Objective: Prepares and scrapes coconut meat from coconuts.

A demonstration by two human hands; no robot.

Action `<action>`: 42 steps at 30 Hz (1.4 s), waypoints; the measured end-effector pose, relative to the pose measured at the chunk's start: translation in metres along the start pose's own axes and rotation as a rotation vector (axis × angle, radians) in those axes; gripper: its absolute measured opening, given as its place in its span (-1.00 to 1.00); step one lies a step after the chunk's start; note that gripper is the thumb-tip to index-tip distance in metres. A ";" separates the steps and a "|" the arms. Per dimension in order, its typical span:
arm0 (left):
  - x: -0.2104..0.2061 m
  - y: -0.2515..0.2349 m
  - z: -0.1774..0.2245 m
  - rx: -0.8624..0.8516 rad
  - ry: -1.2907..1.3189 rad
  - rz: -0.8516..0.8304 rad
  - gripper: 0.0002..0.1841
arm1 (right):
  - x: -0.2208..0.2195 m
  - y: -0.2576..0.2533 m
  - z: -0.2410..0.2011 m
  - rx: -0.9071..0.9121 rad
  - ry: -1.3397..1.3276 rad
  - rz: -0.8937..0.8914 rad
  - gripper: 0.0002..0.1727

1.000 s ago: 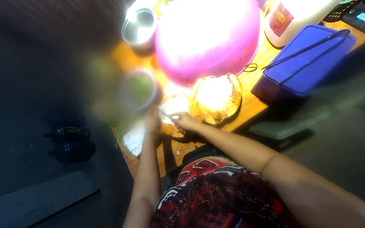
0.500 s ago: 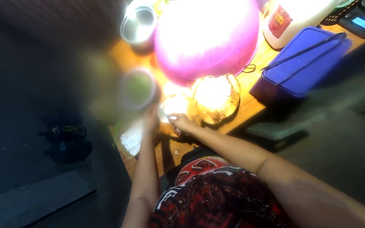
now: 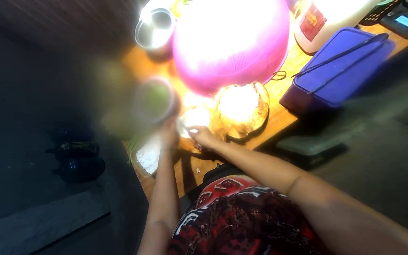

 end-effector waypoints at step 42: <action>-0.002 0.001 0.003 -0.019 0.020 0.007 -0.69 | -0.015 -0.007 0.014 0.014 -0.136 -0.060 -0.60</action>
Point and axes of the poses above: each hand's wrist, its own y-axis away from the middle knuckle, its own x-axis out of the back of the hand, z = x × y, the point moved 9 cm from there along -y, towards the middle knuckle, and after that the axes turned 13 degrees about y, right-handed, at the moved point
